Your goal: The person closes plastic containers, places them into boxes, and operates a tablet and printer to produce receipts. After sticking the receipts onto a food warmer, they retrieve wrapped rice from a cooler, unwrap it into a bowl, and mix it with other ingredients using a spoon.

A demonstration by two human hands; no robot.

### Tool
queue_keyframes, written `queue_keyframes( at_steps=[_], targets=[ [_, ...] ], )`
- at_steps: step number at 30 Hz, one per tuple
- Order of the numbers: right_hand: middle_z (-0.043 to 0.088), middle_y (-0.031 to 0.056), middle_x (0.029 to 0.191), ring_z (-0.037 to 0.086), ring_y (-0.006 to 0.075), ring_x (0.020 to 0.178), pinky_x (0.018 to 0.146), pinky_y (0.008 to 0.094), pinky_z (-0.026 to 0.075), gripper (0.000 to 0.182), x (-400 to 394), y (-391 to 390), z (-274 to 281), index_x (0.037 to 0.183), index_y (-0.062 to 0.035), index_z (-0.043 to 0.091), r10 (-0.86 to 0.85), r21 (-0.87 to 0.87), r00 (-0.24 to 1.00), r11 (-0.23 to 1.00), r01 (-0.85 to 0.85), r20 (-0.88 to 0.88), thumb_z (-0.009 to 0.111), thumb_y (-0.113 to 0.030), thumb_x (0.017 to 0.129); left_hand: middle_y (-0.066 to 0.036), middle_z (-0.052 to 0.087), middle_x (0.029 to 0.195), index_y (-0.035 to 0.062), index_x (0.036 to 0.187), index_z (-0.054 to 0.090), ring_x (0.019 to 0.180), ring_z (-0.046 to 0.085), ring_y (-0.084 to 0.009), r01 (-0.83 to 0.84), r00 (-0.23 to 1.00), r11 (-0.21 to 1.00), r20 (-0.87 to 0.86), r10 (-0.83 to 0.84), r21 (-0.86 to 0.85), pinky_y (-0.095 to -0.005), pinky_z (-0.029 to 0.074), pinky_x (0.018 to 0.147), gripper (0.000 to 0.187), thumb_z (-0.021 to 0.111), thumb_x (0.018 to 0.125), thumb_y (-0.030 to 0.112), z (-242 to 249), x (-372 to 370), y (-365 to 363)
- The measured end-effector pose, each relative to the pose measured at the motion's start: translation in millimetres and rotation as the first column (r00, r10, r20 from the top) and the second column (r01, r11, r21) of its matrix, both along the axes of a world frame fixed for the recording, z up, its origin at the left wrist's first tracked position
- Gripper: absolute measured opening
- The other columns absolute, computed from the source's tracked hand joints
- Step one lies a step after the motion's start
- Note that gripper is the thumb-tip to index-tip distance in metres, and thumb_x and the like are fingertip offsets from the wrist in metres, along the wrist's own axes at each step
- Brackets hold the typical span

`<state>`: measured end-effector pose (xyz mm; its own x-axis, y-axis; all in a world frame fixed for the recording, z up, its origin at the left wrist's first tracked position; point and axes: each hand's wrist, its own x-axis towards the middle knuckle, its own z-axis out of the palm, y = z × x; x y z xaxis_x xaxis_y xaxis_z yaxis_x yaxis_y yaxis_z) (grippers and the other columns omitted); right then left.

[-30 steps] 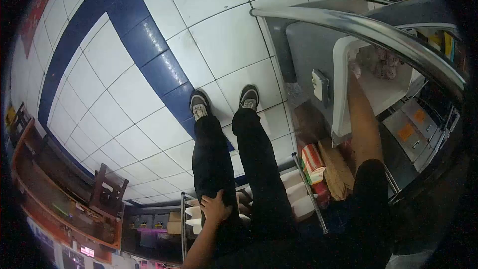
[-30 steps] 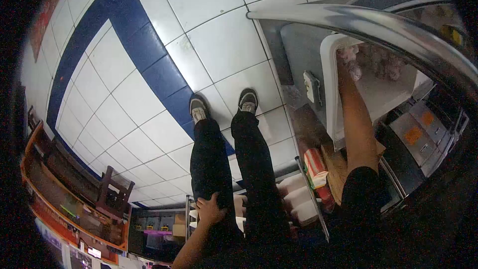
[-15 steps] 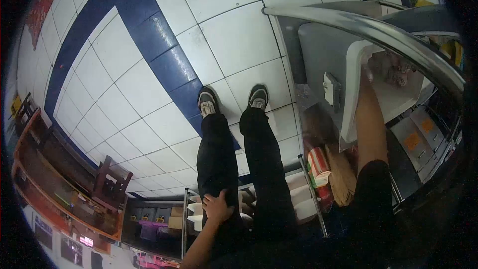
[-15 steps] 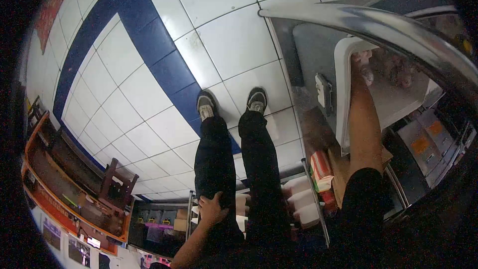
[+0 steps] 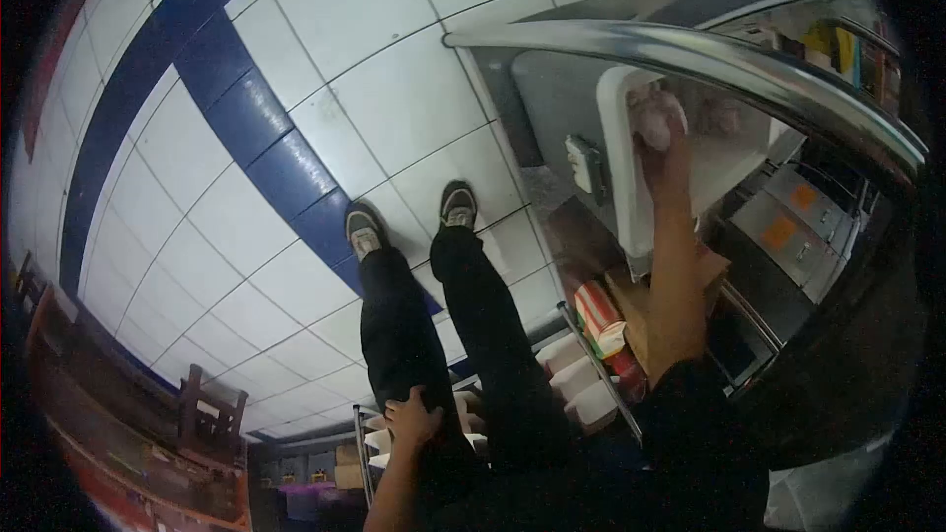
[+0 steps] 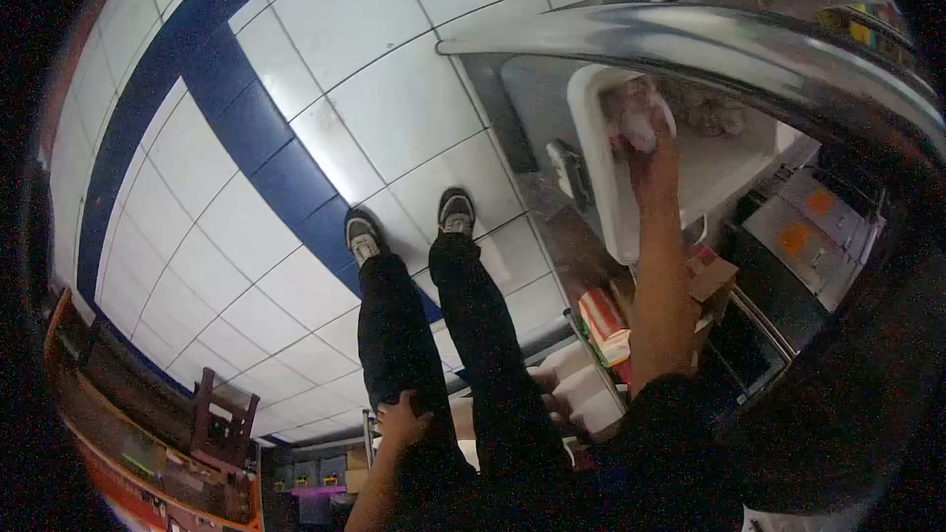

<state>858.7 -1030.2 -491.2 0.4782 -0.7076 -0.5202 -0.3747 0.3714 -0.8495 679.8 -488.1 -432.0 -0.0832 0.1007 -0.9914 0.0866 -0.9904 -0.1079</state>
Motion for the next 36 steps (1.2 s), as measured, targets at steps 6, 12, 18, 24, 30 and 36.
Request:
queue_keyframes(
  at_steps=[6,12,18,24,30,36],
  targets=[
    [0.049,0.0102,0.138,0.051,0.0249,0.120,0.098,0.0443,0.044,0.054,-60,50,75,0.135,-0.0070,0.047,-0.048,0.446,0.878,0.874,-0.194,0.476,0.051,-0.046,0.097,-0.018,0.054,0.132,0.0057,0.134,0.051,0.120,0.054,-0.0334,-0.616,0.641,0.512,-0.004,0.767,-0.599,-0.0440,0.043,0.102,0.061,0.073,0.084,0.035,-3,141,-117],
    [0.066,0.0106,0.101,0.062,0.0172,0.091,0.083,0.0340,0.050,0.043,-4,67,89,0.119,-0.0046,0.059,0.424,0.043,0.901,0.903,-0.428,0.089,0.058,-0.042,0.097,-0.012,0.062,0.116,0.0026,0.137,0.044,0.110,0.060,-0.0262,-0.877,-0.073,-0.387,-0.718,0.692,-0.283,-0.0365,0.045,0.100,0.078,0.083,0.073,0.024,33,240,-197],
    [0.066,0.0118,0.104,0.063,0.0207,0.093,0.084,0.0364,0.051,0.037,35,-59,-81,0.120,-0.0019,0.059,0.293,-0.424,0.628,0.530,-0.734,-0.721,0.059,-0.030,0.096,-0.008,0.063,0.110,0.0013,0.125,0.055,0.103,0.061,-0.0173,-0.969,0.100,-0.071,-0.641,0.761,-0.236,-0.0303,0.048,0.089,0.064,0.082,0.068,0.012,1,232,-142],
    [0.065,0.0120,0.108,0.063,0.0219,0.096,0.085,0.0363,0.051,0.038,45,-81,-138,0.124,-0.0024,0.057,0.189,-0.332,0.410,0.341,-0.880,-0.892,0.062,-0.026,0.094,-0.009,0.064,0.111,0.0013,0.120,0.057,0.104,0.060,-0.0187,-0.987,0.100,0.031,-0.441,0.892,-0.160,-0.0312,0.048,0.091,0.056,0.079,0.070,0.013,-33,201,-74],
    [0.063,0.0121,0.113,0.062,0.0230,0.098,0.086,0.0362,0.052,0.041,39,-78,-143,0.127,-0.0029,0.055,0.163,-0.292,0.345,0.277,-0.915,-0.924,0.064,-0.022,0.091,-0.009,0.064,0.111,0.0013,0.121,0.057,0.103,0.061,-0.0189,-0.980,0.086,0.009,-0.386,0.919,-0.198,-0.0314,0.047,0.092,0.057,0.079,0.070,0.013,-33,200,-80],
    [0.061,0.0122,0.117,0.062,0.0242,0.101,0.087,0.0361,0.052,0.046,27,-73,-137,0.130,-0.0034,0.052,0.117,-0.306,0.327,0.165,-0.938,-0.938,0.067,-0.018,0.089,-0.008,0.063,0.111,0.0015,0.122,0.056,0.103,0.060,-0.0174,-0.969,0.123,0.007,-0.457,0.881,-0.246,-0.0301,0.046,0.092,0.057,0.079,0.070,0.009,-21,225,-105]
  ],
)
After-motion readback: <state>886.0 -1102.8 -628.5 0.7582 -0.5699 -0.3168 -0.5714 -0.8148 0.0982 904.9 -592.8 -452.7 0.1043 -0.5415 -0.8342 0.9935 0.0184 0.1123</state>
